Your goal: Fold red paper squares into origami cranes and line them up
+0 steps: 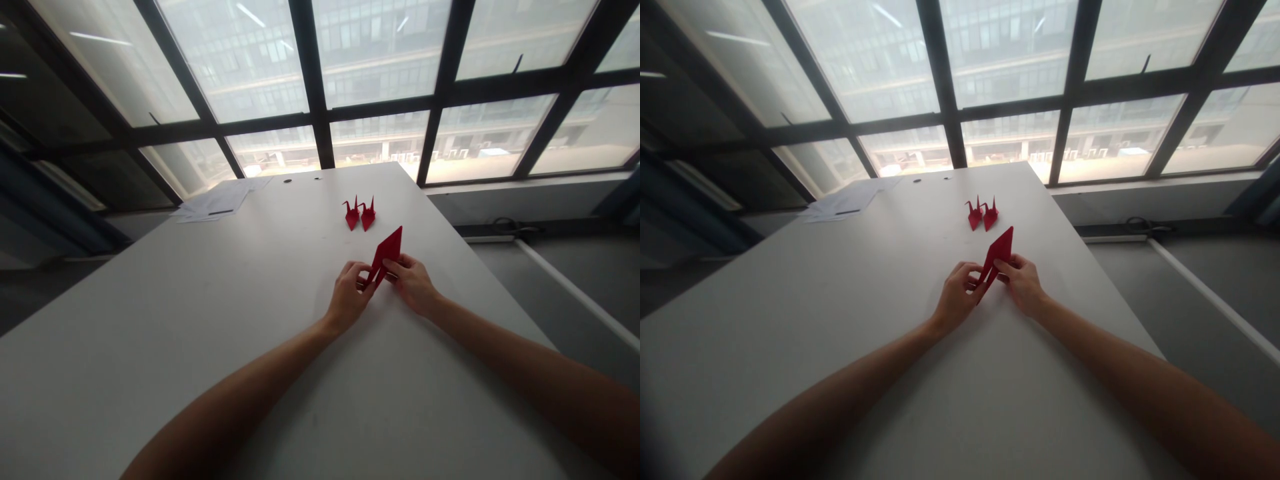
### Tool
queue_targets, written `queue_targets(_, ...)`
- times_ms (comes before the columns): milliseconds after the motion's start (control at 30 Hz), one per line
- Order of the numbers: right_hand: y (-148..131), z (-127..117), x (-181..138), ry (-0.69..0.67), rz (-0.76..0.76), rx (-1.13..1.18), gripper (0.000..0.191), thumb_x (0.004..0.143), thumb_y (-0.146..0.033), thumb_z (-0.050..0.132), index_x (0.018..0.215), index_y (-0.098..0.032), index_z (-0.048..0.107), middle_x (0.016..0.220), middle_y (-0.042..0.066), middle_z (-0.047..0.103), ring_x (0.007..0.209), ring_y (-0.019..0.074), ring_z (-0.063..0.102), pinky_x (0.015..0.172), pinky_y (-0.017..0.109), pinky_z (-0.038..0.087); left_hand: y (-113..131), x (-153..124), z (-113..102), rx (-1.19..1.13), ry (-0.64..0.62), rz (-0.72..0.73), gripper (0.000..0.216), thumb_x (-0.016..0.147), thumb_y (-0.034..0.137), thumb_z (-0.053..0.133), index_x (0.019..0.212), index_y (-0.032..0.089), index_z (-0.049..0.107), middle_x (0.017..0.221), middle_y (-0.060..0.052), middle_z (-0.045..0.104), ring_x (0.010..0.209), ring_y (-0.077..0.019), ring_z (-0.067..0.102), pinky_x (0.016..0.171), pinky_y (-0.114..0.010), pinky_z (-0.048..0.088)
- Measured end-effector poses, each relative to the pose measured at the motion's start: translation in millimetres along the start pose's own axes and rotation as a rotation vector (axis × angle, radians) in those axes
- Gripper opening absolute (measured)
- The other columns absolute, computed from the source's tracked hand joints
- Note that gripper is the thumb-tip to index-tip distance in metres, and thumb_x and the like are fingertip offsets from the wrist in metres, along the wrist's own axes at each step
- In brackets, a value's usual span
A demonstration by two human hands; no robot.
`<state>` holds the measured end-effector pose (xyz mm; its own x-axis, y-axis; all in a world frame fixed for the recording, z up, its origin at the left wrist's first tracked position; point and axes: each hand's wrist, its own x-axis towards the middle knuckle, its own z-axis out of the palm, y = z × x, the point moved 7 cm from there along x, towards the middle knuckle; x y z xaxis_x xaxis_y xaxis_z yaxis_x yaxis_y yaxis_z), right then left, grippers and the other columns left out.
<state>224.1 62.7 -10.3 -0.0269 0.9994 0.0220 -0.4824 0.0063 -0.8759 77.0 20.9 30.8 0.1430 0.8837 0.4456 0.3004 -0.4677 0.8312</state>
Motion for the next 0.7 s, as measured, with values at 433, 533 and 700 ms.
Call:
queue_targets(433, 2.6, 9.7, -1.1, -0.186, 0.114, -0.046, 0.03, 0.063, -0.035, 0.088, 0.086, -0.021, 0.074, 0.089, 0.003, 0.074, 0.077, 0.0161, 0.064, 0.074, 0.032, 0.048, 9.2, 6.7, -35.3, -0.06, 0.208, 0.094, 0.015, 0.086, 0.02, 0.067, 0.1, 0.021, 0.064, 0.092, -0.004, 0.068, 0.082, -0.0149, 0.066, 0.075, -0.028, 0.054)
queue_targets(533, -0.7, 15.2, -4.3, -0.28, 0.123, -0.085, 0.033, 0.065, -0.037, 0.088, 0.091, -0.021, 0.075, 0.093, 0.005, 0.076, 0.082, 0.0182, 0.066, 0.076, 0.032, 0.048, 5.8, 7.2, -35.4, -0.251, 0.232, 0.061, 0.038, 0.083, 0.023, 0.072, 0.117, 0.022, 0.055, 0.091, -0.002, 0.068, 0.082, -0.0154, 0.068, 0.076, -0.03, 0.055)
queue_targets(700, -6.8, 28.5, -13.7, -0.463, 0.139, -0.195, 0.037, 0.071, -0.038, 0.084, 0.103, -0.02, 0.076, 0.103, 0.008, 0.075, 0.094, 0.0222, 0.067, 0.084, 0.033, 0.048, -0.5, 8.4, -29.4, -0.323, 0.177, 0.007, 0.043, 0.081, 0.025, 0.074, 0.12, 0.023, 0.055, 0.082, 0.001, 0.067, 0.074, -0.014, 0.064, 0.071, -0.028, 0.052)
